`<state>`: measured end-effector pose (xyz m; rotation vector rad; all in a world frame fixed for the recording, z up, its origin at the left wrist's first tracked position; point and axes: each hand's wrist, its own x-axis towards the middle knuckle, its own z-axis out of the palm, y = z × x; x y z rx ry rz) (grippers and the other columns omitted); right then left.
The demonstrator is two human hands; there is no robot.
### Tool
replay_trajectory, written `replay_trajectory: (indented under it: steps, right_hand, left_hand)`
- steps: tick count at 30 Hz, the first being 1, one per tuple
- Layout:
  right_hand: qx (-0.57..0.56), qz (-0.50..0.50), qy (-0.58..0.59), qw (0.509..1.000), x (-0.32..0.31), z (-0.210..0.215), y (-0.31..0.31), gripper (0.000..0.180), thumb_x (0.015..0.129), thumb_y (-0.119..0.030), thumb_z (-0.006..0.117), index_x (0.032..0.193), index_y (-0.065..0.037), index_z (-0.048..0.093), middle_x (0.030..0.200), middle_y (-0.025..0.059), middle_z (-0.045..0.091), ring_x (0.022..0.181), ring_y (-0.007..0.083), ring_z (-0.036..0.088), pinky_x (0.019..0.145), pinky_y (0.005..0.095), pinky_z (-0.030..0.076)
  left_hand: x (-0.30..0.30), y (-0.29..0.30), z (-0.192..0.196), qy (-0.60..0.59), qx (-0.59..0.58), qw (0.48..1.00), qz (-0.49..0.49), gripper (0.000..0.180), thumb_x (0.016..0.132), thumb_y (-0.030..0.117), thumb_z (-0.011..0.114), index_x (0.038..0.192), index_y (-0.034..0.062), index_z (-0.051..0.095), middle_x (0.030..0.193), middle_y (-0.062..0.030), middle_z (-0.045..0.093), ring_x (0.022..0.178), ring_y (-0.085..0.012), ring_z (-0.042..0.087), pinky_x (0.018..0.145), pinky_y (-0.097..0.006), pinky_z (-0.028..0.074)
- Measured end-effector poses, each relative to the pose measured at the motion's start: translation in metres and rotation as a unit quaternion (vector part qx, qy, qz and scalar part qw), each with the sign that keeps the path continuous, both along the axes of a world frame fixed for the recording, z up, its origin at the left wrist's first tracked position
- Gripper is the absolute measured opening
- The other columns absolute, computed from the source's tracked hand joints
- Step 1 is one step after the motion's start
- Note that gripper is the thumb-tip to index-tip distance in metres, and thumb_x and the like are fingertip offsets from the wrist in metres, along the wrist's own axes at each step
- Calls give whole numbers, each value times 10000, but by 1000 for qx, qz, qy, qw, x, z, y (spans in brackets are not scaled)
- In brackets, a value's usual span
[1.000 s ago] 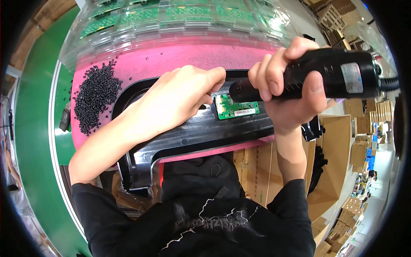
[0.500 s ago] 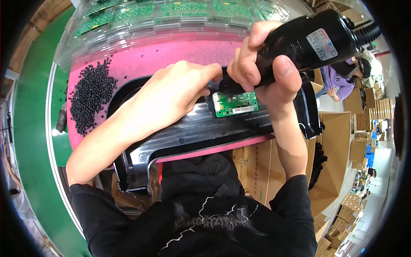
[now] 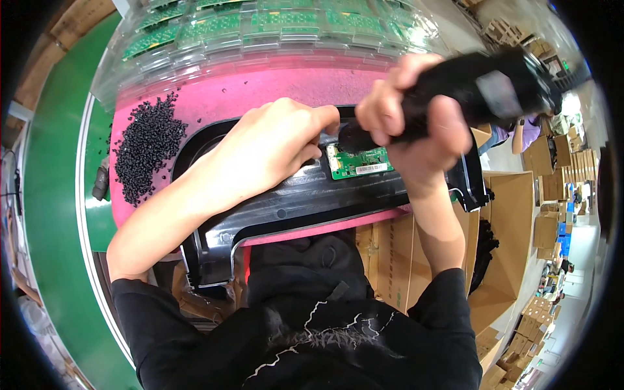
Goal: Assembling electronic components by mounting a printed circuit board into a plastic housing using an electric screwdriver.
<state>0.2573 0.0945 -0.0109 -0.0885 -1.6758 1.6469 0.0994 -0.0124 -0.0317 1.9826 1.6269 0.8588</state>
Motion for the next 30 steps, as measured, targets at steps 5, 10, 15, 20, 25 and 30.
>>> replay_trajectory:
  steps: [5,10,15,20,25,30]
  right_hand:
    - [-93,16,183,979,20,21,-8,512,862,-590,570,1007,-102,516,630,-42,453,498,82,416,554,265,367]
    - [-89,57,201,974,33,29,-8,504,874,-574,570,1050,-105,530,680,-49,477,551,79,458,615,263,397]
    - [-72,84,213,971,37,29,-8,490,876,-565,575,1060,-113,534,690,-48,478,560,77,464,630,268,401]
    - [-73,35,200,976,38,26,-12,511,869,-589,561,1059,-116,534,672,-51,472,542,77,447,610,269,396]
    - [-64,59,183,979,35,18,-13,552,863,-625,543,1070,-114,530,665,-29,476,511,96,431,572,266,372]
    - [-103,0,112,988,28,21,-22,559,873,-599,525,1052,-69,507,611,-10,485,444,99,414,485,275,357]
  left_hand:
    - [2,7,-1,-99,113,986,-73,305,778,5,736,1055,7,609,797,-109,678,772,-265,704,667,-337,540]
    - [3,4,5,-170,89,979,-63,293,775,6,748,1038,17,619,817,-71,696,780,-192,714,660,-294,554]
    - [3,4,10,-233,33,970,-61,279,757,30,782,994,16,636,837,-65,706,764,-167,708,654,-263,558]
    - [5,5,6,-121,155,976,-96,200,744,30,792,882,-12,653,818,-100,692,729,-218,684,626,-299,543]
    - [9,1,-1,5,247,966,-83,221,646,-56,749,833,-8,641,755,-106,670,703,-270,665,587,-341,531]
    - [7,-1,3,37,226,973,-32,173,682,-43,736,827,-1,652,729,-98,659,679,-269,652,594,-355,521]
